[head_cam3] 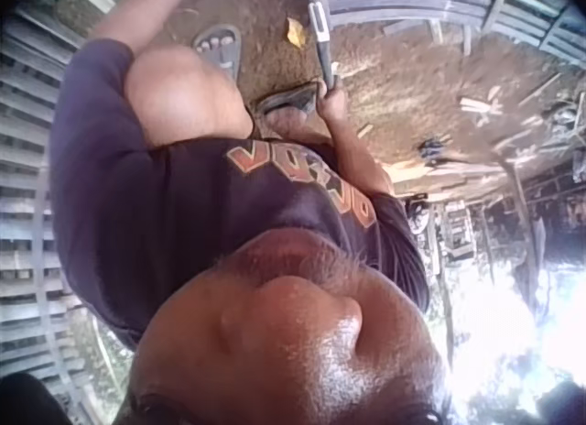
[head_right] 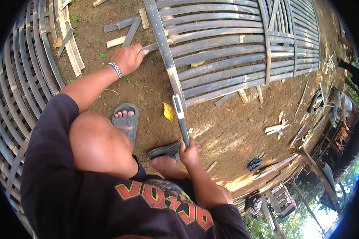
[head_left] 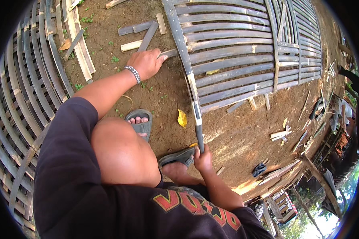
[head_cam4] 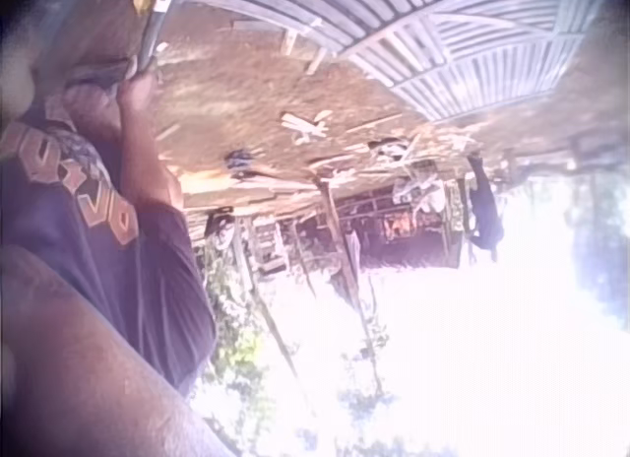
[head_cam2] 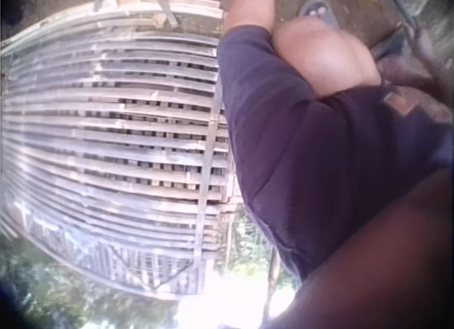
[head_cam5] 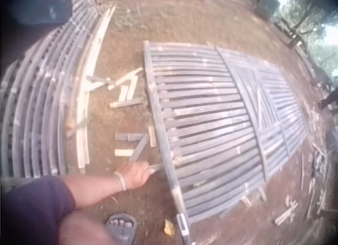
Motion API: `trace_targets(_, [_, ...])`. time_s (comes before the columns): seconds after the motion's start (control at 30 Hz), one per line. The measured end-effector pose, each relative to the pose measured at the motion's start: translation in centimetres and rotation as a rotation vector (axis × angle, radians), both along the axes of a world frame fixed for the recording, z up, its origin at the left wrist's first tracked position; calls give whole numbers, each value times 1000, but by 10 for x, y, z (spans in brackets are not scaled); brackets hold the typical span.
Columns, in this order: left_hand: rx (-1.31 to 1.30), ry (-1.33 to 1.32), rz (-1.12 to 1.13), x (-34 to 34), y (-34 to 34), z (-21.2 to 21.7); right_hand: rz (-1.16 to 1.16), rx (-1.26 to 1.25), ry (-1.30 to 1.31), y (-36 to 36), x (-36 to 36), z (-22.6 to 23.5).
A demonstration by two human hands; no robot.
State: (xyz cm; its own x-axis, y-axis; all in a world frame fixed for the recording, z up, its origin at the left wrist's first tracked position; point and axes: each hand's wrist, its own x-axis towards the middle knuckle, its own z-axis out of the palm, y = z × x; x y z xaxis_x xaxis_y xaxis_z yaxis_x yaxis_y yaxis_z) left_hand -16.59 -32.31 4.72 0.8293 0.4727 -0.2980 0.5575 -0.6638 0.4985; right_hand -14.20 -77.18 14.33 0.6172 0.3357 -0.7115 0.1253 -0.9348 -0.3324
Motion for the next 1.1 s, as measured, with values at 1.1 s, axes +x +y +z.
trace_targets(1.1, [13, -22, 6, -1, 4, 1, 28, 27, -51, 4, 2, 2])
